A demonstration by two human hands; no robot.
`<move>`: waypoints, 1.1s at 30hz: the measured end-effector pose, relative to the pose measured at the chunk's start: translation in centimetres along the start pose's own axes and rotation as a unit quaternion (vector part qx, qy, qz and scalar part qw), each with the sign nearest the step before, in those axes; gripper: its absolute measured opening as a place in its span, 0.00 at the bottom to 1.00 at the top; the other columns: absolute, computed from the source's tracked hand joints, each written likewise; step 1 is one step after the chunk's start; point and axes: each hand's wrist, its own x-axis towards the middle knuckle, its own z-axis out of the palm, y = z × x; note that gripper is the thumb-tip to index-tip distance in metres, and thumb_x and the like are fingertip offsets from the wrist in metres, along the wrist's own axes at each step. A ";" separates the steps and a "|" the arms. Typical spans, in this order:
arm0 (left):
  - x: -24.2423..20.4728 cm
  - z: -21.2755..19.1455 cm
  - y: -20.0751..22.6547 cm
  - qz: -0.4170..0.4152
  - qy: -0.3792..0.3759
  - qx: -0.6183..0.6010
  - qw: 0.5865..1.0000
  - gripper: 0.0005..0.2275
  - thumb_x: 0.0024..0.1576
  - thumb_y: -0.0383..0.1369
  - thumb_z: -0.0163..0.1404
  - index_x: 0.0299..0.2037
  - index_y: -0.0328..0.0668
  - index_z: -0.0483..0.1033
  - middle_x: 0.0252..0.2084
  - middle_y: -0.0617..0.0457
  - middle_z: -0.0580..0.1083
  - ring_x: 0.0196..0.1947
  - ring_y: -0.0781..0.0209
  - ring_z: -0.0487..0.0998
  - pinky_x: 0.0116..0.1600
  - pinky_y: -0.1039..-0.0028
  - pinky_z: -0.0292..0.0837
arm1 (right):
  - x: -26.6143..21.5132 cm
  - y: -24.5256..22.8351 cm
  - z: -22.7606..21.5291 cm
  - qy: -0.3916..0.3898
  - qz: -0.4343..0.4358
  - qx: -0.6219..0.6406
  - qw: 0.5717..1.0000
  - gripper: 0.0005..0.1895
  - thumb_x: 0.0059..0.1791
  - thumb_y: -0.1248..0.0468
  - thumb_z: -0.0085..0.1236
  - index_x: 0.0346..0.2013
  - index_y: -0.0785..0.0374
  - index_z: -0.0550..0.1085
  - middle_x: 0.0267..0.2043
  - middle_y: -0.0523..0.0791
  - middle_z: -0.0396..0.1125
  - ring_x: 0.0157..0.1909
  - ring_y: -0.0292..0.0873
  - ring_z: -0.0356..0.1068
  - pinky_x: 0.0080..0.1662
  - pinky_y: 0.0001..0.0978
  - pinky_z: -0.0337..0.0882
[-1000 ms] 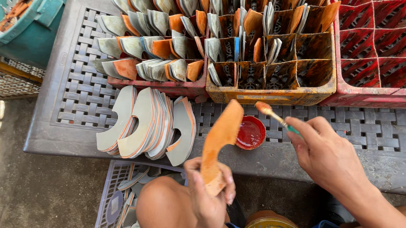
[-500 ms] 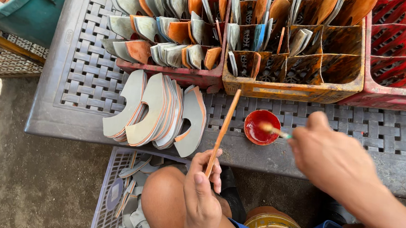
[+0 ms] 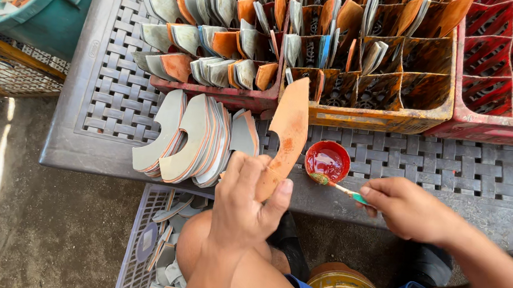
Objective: The person repeatedly picks up curved wooden pieces, dips a toothbrush into a small red paint container, and applies red paint to the edges and surfaces. Painted pieces are placed into a crate for drying.
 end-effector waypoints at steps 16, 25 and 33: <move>-0.4 3.1 -1.0 0.116 -0.086 0.028 0.989 0.14 0.49 0.37 0.68 0.36 0.41 0.77 0.31 0.53 0.69 0.25 0.57 0.75 0.30 0.68 0.74 | -4.8 -5.6 -3.1 0.246 -0.213 -0.155 0.933 0.14 0.44 0.58 0.67 0.43 0.55 0.83 0.31 0.42 0.72 0.28 0.42 0.71 0.31 0.34 0.72; -0.7 3.1 -1.3 0.108 -0.085 -0.023 0.990 0.15 0.48 0.36 0.68 0.37 0.39 0.77 0.32 0.52 0.70 0.26 0.57 0.75 0.31 0.69 0.74 | -5.0 -5.6 -3.1 0.172 -0.322 -0.158 0.917 0.14 0.41 0.61 0.66 0.42 0.52 0.83 0.30 0.39 0.74 0.25 0.40 0.75 0.28 0.32 0.75; -0.8 3.1 -1.3 0.109 -0.083 -0.023 0.990 0.14 0.48 0.36 0.68 0.37 0.40 0.77 0.33 0.52 0.71 0.27 0.56 0.76 0.31 0.68 0.74 | -5.5 -5.8 -4.0 0.317 -0.231 -0.208 0.896 0.12 0.44 0.62 0.65 0.42 0.56 0.82 0.31 0.41 0.72 0.25 0.42 0.71 0.28 0.34 0.72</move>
